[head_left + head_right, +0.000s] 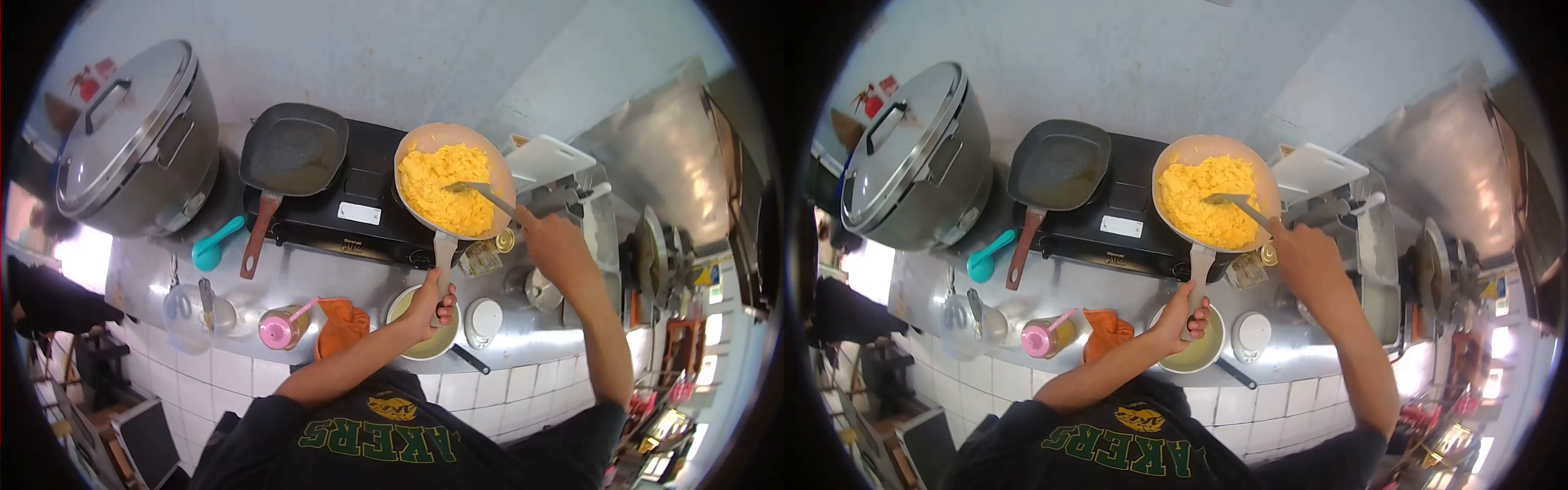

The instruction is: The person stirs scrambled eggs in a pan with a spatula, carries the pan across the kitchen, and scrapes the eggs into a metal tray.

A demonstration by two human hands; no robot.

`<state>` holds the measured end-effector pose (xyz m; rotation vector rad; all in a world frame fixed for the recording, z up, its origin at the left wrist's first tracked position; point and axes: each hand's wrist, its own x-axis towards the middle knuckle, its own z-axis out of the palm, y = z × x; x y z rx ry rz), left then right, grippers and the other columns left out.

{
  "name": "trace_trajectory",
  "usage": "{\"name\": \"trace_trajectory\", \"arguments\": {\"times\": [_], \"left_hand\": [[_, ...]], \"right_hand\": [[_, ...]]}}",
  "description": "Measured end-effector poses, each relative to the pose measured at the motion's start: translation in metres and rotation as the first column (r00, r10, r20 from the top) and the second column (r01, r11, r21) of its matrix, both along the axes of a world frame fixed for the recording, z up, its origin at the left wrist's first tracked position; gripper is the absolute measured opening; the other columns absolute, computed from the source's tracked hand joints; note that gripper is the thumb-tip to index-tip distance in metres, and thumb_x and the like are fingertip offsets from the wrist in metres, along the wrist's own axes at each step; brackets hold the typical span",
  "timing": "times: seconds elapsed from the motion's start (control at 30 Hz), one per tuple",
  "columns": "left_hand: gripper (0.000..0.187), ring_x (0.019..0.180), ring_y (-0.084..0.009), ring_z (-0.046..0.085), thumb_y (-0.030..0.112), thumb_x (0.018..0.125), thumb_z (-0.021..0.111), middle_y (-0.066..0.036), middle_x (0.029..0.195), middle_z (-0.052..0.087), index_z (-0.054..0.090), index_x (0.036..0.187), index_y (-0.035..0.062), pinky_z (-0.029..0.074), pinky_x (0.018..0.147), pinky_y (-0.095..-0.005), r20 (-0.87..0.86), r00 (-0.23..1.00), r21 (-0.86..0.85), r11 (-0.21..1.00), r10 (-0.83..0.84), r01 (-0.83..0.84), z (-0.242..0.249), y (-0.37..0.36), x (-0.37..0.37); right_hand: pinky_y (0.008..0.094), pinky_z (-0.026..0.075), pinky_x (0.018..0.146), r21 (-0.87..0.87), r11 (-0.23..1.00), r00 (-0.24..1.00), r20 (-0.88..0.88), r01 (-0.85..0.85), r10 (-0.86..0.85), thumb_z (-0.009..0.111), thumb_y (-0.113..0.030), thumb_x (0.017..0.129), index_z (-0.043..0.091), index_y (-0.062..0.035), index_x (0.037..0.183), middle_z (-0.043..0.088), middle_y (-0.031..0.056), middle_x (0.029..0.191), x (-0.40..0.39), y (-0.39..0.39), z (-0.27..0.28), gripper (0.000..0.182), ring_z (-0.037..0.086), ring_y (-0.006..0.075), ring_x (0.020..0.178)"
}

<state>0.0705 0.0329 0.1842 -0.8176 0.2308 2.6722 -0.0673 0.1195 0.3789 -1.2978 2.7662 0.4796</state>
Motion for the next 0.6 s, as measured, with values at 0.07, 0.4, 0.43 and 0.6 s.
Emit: {"name": "trace_trajectory", "arguments": {"times": [0.07, 0.4, 0.43, 0.6], "left_hand": [[0.041, 0.042, -0.0068, 0.029, 0.051, 0.093, 0.037, 0.005, 0.057, 0.035, 0.045, 0.079, 0.013, 0.024, 0.038, -0.0226, -0.012, 1.0, -0.003, 1.0, 0.001, -0.001, 0.0, 0.005, -0.003], [0.041, 0.042, -0.0068, 0.029, 0.051, 0.092, 0.039, 0.005, 0.056, 0.035, 0.046, 0.079, 0.0132, 0.024, 0.038, -0.0225, 0.03, 1.0, -0.032, 0.999, -0.008, 0.009, 0.004, 0.003, 0.002], [0.041, 0.042, -0.0067, 0.029, 0.052, 0.092, 0.039, 0.005, 0.056, 0.035, 0.046, 0.079, 0.0133, 0.024, 0.038, -0.0224, 0.023, 1.0, -0.03, 0.999, -0.016, 0.016, 0.005, 0.004, 0.0], [0.041, 0.043, -0.0071, 0.027, 0.053, 0.091, 0.04, 0.005, 0.057, 0.035, 0.045, 0.079, 0.0132, 0.024, 0.039, -0.0228, 0.051, 0.999, -0.037, 0.999, 0.006, -0.004, 0.001, 0.009, 0.0]], "right_hand": [[0.0481, 0.049, 0.057, -0.01, 0.999, 0.999, -0.014, -0.04, 0.04, 0.053, -0.014, 0.086, 0.049, -0.0106, 0.12, 0.063, 0.0168, 0.072, 0.003, -0.005, -0.019, 0.034, 0.062, 0.0373, 0.065], [0.0432, 0.052, 0.069, -0.141, 0.986, 0.988, 0.134, 0.089, -0.07, 0.048, -0.021, 0.09, 0.062, -0.0126, 0.105, 0.065, 0.0185, 0.084, -0.082, -0.019, -0.03, 0.023, 0.064, 0.035, 0.082], [0.0429, 0.052, 0.065, -0.204, 0.979, 1.0, -0.008, 0.003, -0.005, 0.047, -0.022, 0.09, 0.065, -0.0092, 0.098, 0.065, 0.0177, 0.082, -0.059, -0.025, -0.013, 0.024, 0.065, 0.0334, 0.077], [0.0453, 0.052, 0.06, -0.008, 0.996, 0.995, -0.035, -0.089, 0.088, 0.048, -0.016, 0.087, 0.056, -0.0073, 0.114, 0.065, 0.0148, 0.077, -0.024, -0.035, -0.102, 0.03, 0.066, 0.0318, 0.07]]}}
